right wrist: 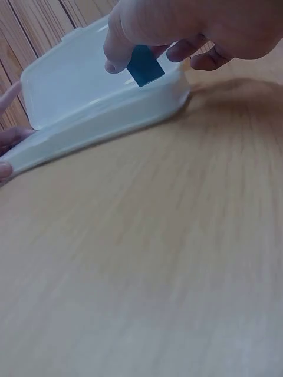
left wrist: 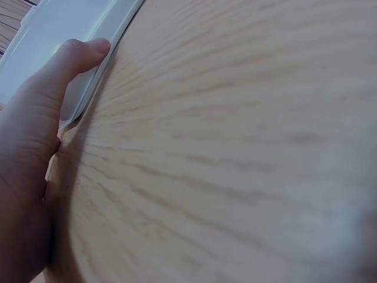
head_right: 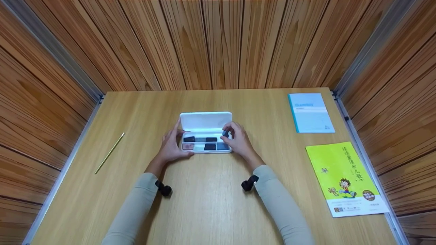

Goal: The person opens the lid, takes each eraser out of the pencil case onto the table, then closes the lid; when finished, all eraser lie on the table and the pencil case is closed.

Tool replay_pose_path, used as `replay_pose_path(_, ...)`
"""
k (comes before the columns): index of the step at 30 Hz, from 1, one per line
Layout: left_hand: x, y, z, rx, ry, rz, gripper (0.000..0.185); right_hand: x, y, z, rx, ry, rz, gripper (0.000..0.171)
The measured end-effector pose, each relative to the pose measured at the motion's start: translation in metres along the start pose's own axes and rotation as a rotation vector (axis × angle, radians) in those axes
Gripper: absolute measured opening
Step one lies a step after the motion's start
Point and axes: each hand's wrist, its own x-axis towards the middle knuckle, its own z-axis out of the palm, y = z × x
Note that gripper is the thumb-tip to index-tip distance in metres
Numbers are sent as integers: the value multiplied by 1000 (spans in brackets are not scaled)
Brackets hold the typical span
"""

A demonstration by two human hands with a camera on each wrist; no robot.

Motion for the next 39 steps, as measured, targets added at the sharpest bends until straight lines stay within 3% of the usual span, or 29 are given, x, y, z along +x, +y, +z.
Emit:
replay_pose_path(11,1,-2,0,-6,-3,-9,150,0,-3,-12,-8,12,11,32)
replay_pose_path(28,-1,-2,0,10,6,-24,148,-1,12,-57,-28,80,25,31)
replay_pose_path(33,0,-1,0,20,5,9,147,-3,17,-74,-33,103,58,32)
replay_pose_path(39,0,-3,1,12,1,3,148,-8,28,-92,-45,127,102,36)
